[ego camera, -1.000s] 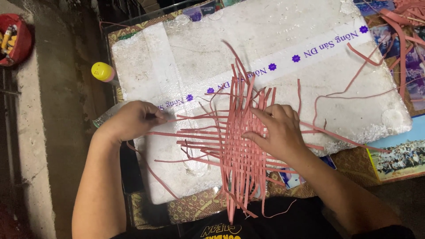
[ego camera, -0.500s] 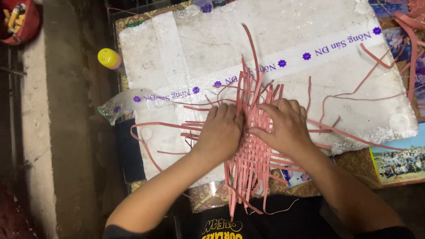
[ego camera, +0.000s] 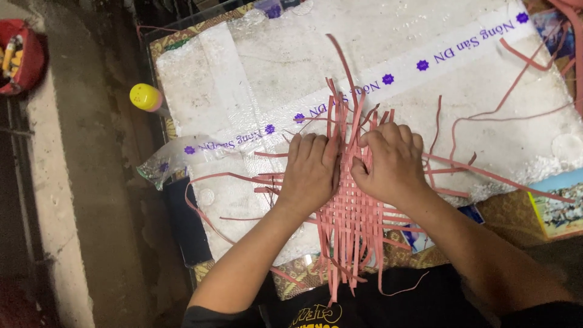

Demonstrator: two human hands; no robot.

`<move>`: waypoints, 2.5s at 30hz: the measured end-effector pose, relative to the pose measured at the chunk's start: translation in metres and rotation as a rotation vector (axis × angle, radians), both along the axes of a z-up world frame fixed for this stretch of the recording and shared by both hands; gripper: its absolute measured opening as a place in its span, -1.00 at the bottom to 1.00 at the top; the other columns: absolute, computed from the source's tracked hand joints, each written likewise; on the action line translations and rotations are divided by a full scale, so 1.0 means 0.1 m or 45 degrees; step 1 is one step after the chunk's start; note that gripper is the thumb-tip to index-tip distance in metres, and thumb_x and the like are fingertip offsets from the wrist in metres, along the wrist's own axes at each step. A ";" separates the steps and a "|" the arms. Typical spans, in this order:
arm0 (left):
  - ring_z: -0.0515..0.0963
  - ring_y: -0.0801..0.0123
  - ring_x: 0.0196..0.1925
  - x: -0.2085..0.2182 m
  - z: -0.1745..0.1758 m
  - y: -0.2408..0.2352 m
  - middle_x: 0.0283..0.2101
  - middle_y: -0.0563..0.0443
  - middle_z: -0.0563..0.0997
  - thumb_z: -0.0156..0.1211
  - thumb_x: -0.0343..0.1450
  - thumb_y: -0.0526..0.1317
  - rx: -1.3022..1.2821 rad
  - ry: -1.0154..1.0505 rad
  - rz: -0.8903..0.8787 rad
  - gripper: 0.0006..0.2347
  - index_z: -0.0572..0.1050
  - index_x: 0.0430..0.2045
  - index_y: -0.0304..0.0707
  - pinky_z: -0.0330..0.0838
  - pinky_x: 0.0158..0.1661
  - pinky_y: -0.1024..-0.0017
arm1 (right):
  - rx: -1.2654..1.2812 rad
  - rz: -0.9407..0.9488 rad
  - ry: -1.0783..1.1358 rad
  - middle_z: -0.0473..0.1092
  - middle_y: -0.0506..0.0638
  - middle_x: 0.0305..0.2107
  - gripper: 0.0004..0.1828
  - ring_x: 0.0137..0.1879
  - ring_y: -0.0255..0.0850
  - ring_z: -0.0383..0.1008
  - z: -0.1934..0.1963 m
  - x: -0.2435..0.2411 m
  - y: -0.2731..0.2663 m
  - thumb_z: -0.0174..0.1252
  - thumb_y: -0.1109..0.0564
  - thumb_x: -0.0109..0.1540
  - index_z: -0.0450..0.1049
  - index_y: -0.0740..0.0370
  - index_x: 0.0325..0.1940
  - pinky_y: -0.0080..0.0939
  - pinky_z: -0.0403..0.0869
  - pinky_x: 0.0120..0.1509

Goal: The person weaves pink plastic strips by hand on a white foam board, interlacing them in an over-under pattern to form a flat woven mat. The person occasionally reaches for additional strips from a pile on the table and continues weaving.

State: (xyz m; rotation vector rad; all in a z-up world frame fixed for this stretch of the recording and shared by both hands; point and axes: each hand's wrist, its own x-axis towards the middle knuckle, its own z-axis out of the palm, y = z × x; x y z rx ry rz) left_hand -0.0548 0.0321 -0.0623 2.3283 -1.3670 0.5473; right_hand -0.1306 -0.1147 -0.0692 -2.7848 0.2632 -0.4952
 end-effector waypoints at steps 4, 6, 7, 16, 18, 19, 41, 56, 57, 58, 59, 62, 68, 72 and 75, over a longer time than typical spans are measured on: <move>0.36 0.07 -0.19 0.01 -0.03 0.01 -0.44 -0.06 0.33 -0.07 0.24 -0.23 0.024 -0.071 0.000 -0.84 0.37 -0.37 -0.19 0.10 -0.07 0.02 | -0.006 0.012 -0.061 0.15 -0.08 -0.42 -0.67 -0.21 -0.10 0.21 0.02 0.00 0.01 0.13 -0.01 -0.17 0.27 0.05 -0.38 -0.12 0.15 -0.17; 0.37 0.07 -0.20 0.01 -0.01 0.01 -0.48 -0.06 0.32 -0.06 0.23 -0.22 0.040 -0.062 -0.008 -0.86 0.38 -0.43 -0.18 0.08 -0.07 0.00 | -0.002 0.014 -0.065 0.15 -0.09 -0.43 -0.67 -0.21 -0.11 0.21 -0.03 0.00 -0.01 0.13 -0.02 -0.18 0.27 0.03 -0.40 -0.12 0.16 -0.18; 0.37 0.06 -0.20 0.01 0.01 0.01 -0.51 -0.05 0.32 -0.05 0.21 -0.22 0.057 -0.053 -0.003 -0.88 0.38 -0.48 -0.17 0.07 -0.07 -0.01 | 0.004 0.030 -0.069 0.15 -0.10 -0.44 -0.67 -0.22 -0.12 0.21 -0.05 0.00 -0.02 0.13 -0.04 -0.19 0.27 0.01 -0.41 -0.12 0.16 -0.18; 0.36 0.13 -0.17 -0.02 0.09 -0.02 -0.45 -0.06 0.37 -0.08 0.26 -0.11 0.120 -0.070 0.080 -0.81 0.37 -0.39 -0.17 0.01 -0.03 0.02 | 0.017 0.052 -0.089 0.17 -0.10 -0.50 -0.71 -0.28 -0.13 0.24 0.06 0.03 -0.01 0.12 -0.06 -0.20 0.28 0.01 -0.47 -0.15 0.19 -0.21; 0.36 0.13 -0.16 -0.03 0.11 -0.03 -0.45 -0.07 0.38 -0.06 0.25 -0.11 0.112 -0.046 0.095 -0.80 0.37 -0.40 -0.20 0.00 -0.03 0.02 | 0.017 0.056 -0.089 0.17 -0.11 -0.51 -0.71 -0.28 -0.13 0.24 0.01 0.03 -0.01 0.12 -0.05 -0.21 0.27 0.00 -0.48 -0.15 0.19 -0.21; 0.37 0.13 -0.15 -0.04 0.12 -0.03 -0.44 -0.08 0.40 -0.04 0.24 -0.10 0.099 -0.025 0.107 -0.79 0.37 -0.40 -0.22 0.00 -0.03 0.02 | 0.013 0.059 -0.092 0.17 -0.11 -0.52 -0.71 -0.28 -0.14 0.25 -0.01 0.03 -0.02 0.12 -0.05 -0.21 0.27 0.00 -0.48 -0.15 0.19 -0.22; 0.29 0.05 -0.19 0.00 0.05 0.04 -0.35 -0.14 0.34 -0.02 0.15 -0.08 0.030 0.193 0.144 -0.71 0.36 -0.44 -0.33 -0.11 -0.02 -0.04 | -0.134 0.214 -0.198 0.17 -0.10 -0.47 -0.63 -0.28 -0.14 0.24 0.04 0.00 0.09 0.08 -0.04 -0.12 0.33 0.02 -0.26 -0.15 0.21 -0.22; 0.19 0.02 -0.17 0.05 0.14 0.02 -0.39 -0.12 0.22 -0.15 0.23 -0.06 0.279 0.480 0.077 -0.71 0.27 -0.47 -0.38 -0.25 0.00 -0.08 | 0.055 0.092 0.071 0.20 -0.07 -0.53 -0.60 -0.30 -0.08 0.27 0.14 0.13 0.15 0.12 0.02 -0.27 0.34 0.02 -0.36 -0.10 0.25 -0.29; 0.19 0.02 -0.18 0.05 0.14 0.02 -0.40 -0.11 0.21 -0.17 0.23 -0.06 0.268 0.461 0.070 -0.71 0.27 -0.47 -0.37 -0.23 0.00 -0.10 | 0.081 0.093 0.084 0.20 -0.07 -0.54 -0.62 -0.30 -0.08 0.28 0.14 0.13 0.15 0.13 0.01 -0.27 0.34 0.01 -0.38 -0.09 0.26 -0.29; 0.20 0.02 -0.19 0.06 0.13 0.02 -0.41 -0.10 0.20 -0.18 0.22 -0.06 0.257 0.443 0.063 -0.72 0.26 -0.48 -0.36 -0.21 -0.01 -0.12 | 0.106 0.093 0.099 0.21 -0.08 -0.54 -0.63 -0.30 -0.08 0.29 0.14 0.13 0.14 0.13 0.01 -0.27 0.34 -0.01 -0.39 -0.09 0.26 -0.28; 0.20 0.02 -0.19 0.06 0.13 0.02 -0.41 -0.10 0.20 -0.18 0.22 -0.06 0.260 0.448 0.071 -0.72 0.26 -0.48 -0.36 -0.21 -0.01 -0.12 | 0.110 0.102 0.104 0.21 -0.08 -0.54 -0.63 -0.30 -0.08 0.29 0.13 0.13 0.14 0.13 0.01 -0.27 0.34 -0.01 -0.39 -0.09 0.26 -0.28; 0.21 0.04 -0.20 0.06 0.11 0.02 -0.43 -0.08 0.20 -0.19 0.22 -0.07 0.264 0.442 0.067 -0.73 0.26 -0.49 -0.34 -0.20 0.00 -0.11 | 0.102 0.100 0.064 0.20 -0.09 -0.54 -0.63 -0.30 -0.09 0.27 0.10 0.11 0.14 0.13 0.03 -0.27 0.34 -0.01 -0.39 -0.11 0.25 -0.26; 0.23 0.11 -0.25 0.01 0.04 0.04 -0.47 -0.04 0.18 -0.18 0.22 -0.06 0.144 0.228 0.090 -0.75 0.26 -0.50 -0.27 -0.15 -0.01 -0.05 | 0.234 0.186 -0.094 0.22 -0.10 -0.51 -0.68 -0.29 -0.10 0.27 0.05 -0.01 0.11 0.11 0.06 -0.15 0.36 0.01 -0.32 -0.16 0.24 -0.23; 0.28 0.08 -0.28 -0.01 0.07 0.06 -0.49 -0.07 0.23 -0.08 0.11 -0.10 0.087 0.137 0.048 -0.76 0.32 -0.53 -0.27 -0.09 -0.05 -0.10 | 0.086 0.194 -0.178 0.20 -0.09 -0.52 -0.71 -0.32 -0.10 0.26 0.04 -0.02 0.12 0.12 0.05 -0.17 0.36 0.03 -0.37 -0.14 0.22 -0.26; 0.28 0.02 -0.19 -0.06 0.17 0.10 -0.40 -0.13 0.30 -0.05 0.12 -0.09 0.186 0.259 0.057 -0.72 0.36 -0.45 -0.31 -0.14 -0.05 -0.18 | 0.003 0.198 -0.233 0.19 -0.10 -0.52 -0.74 -0.33 -0.12 0.26 0.03 -0.03 0.12 0.08 0.02 -0.14 0.37 0.02 -0.37 -0.15 0.22 -0.26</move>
